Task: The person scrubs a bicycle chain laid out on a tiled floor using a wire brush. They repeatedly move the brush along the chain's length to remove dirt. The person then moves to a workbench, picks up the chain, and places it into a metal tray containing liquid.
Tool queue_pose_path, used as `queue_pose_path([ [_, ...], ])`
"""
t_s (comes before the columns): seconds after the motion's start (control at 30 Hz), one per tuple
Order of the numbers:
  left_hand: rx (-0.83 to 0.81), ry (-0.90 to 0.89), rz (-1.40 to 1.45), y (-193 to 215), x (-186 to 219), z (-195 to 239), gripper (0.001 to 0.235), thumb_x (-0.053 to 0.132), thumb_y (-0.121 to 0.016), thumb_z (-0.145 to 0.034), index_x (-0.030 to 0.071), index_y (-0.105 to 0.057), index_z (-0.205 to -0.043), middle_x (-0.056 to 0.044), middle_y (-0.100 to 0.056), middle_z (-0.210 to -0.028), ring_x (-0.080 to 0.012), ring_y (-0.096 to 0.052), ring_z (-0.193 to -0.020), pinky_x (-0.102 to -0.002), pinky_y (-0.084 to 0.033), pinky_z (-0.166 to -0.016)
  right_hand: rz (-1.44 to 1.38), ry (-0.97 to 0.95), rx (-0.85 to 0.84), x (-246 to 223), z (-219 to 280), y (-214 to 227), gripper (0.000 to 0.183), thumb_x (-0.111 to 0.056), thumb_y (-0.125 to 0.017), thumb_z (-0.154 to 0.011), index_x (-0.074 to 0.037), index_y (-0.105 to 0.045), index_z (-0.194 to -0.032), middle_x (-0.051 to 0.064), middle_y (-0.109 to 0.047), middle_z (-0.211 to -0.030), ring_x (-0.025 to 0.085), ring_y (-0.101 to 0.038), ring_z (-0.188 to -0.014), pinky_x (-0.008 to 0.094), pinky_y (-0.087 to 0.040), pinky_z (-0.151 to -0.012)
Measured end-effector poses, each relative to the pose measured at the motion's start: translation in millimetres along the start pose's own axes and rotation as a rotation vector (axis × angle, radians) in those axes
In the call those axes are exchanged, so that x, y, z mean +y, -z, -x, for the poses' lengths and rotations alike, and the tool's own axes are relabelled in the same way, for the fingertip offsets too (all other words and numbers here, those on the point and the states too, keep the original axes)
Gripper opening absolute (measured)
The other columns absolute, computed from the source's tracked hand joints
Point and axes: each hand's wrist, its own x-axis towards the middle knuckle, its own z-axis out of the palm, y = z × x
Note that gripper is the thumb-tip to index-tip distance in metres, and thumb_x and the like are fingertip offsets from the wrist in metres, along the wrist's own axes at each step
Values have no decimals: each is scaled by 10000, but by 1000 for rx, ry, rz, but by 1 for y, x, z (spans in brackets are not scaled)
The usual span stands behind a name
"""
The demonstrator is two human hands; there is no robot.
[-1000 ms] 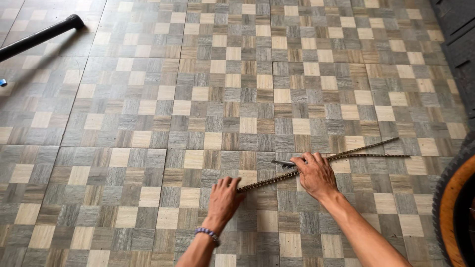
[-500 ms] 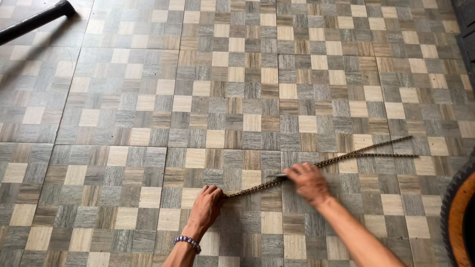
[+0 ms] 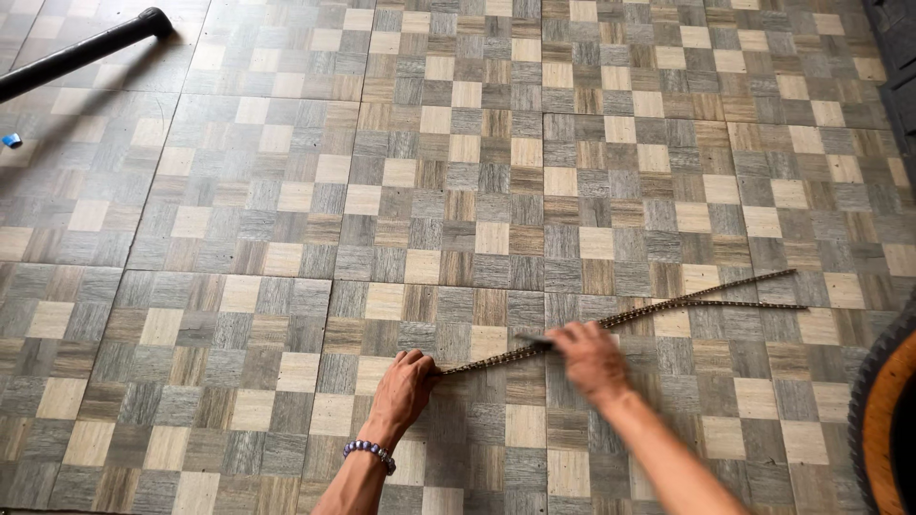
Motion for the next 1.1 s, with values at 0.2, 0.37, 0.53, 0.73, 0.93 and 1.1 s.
queue_pose_path([
  [0.2,2,60,-32,3,11,0,99,184,-650,-963,97,-656,-1011,-70,-644,-1063,-275,-586,-1044,-409,-501,-930,101,-263,-20,71,20,6,451,-71,-526,-937,-232,-628,-1346,11,-604,-1078,171,-524,-937,316,-519,-797],
  [0.37,144,33,-76,-8,19,11,284,139,-663,-888,83,-596,-1159,-132,-605,-1101,-290,-582,-1028,-421,-495,-899,219,-224,120,7,24,24,474,-155,-514,-961,-123,-571,-1431,101,-598,-1181,228,-556,-1020,383,-535,-821],
  [0.53,131,384,478,-59,35,9,231,157,-590,-993,89,-601,-1214,-105,-660,-1034,-209,-660,-885,-349,-582,-786,-330,235,-51,-111,33,89,465,-347,-478,-1023,-63,-520,-1388,171,-618,-1255,267,-645,-1061,349,-638,-740],
  [0.73,68,966,1393,-143,65,-12,232,152,-571,-1003,79,-625,-1217,-125,-660,-895,-239,-618,-671,-385,-492,-533,-799,300,-438,-168,72,120,460,-432,-647,-970,23,-627,-904,255,-709,-897,385,-721,-818,471,-583,-740],
  [0.93,-111,1043,1521,-202,130,-11,262,151,-562,-989,101,-631,-1237,-115,-630,-906,-246,-607,-700,-408,-470,-558,-747,349,-353,-103,109,52,219,-164,-546,-1105,39,-622,-1071,294,-644,-924,449,-689,-890,528,-546,-771],
  [1.1,-379,918,1462,-217,246,-14,285,172,-566,-989,108,-626,-1261,-114,-638,-958,-249,-610,-772,-415,-473,-626,-447,-87,-348,10,172,92,223,-160,-631,-968,57,-580,-967,214,-691,-879,369,-738,-809,458,-602,-814],
])
